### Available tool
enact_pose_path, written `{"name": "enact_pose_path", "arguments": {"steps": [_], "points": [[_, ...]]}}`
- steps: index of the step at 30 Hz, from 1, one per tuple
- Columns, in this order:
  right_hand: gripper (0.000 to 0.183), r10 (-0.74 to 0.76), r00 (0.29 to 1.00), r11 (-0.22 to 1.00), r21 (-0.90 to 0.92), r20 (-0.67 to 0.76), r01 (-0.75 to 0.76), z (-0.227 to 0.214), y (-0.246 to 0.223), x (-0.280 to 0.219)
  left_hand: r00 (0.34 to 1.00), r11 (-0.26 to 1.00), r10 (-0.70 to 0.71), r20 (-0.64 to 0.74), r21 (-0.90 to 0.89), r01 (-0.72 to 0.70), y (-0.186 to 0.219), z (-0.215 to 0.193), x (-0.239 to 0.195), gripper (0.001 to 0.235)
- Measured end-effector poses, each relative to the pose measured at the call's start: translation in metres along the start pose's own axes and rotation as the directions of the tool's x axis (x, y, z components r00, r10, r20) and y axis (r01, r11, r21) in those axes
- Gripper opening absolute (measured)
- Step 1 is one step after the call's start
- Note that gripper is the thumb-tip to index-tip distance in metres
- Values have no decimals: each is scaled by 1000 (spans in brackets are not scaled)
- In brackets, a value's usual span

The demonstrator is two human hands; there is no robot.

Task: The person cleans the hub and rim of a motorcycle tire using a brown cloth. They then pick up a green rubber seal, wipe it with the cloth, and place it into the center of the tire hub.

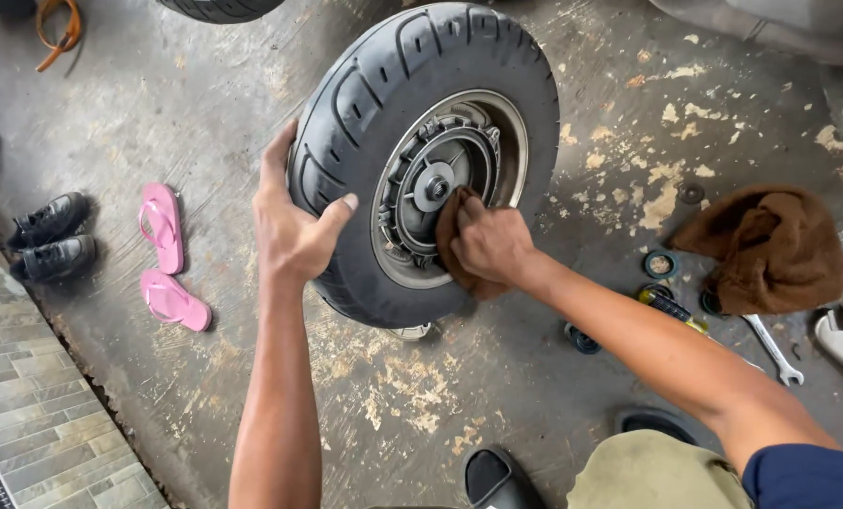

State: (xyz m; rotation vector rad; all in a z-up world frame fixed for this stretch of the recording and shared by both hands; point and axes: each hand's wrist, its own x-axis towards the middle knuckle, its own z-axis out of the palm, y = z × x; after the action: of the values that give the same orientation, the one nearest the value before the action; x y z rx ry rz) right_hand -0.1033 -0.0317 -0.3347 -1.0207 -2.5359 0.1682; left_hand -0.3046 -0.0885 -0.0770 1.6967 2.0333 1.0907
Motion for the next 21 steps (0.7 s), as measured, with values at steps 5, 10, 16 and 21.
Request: {"name": "enact_pose_path", "arguments": {"steps": [5,10,16,21], "points": [[45,54,987,827,547,150,-128,-57,-34,-1,1000,999,21,-13,-36,-22,-7,-3,-18,95],[29,11,993,764,639,122,-87,-79,-30,-17,999,997,50,-6,-50,-50,-7,-3,-23,94],[34,11,947,890,436,-320,136,-56,-52,12,998,998,56,25,-38,-55,-10,-4,-16,93],[20,-124,930,949,232,-346,213,-31,-34,-2,998,994,62,19,-89,-60,-12,-5,-13,90]]}}
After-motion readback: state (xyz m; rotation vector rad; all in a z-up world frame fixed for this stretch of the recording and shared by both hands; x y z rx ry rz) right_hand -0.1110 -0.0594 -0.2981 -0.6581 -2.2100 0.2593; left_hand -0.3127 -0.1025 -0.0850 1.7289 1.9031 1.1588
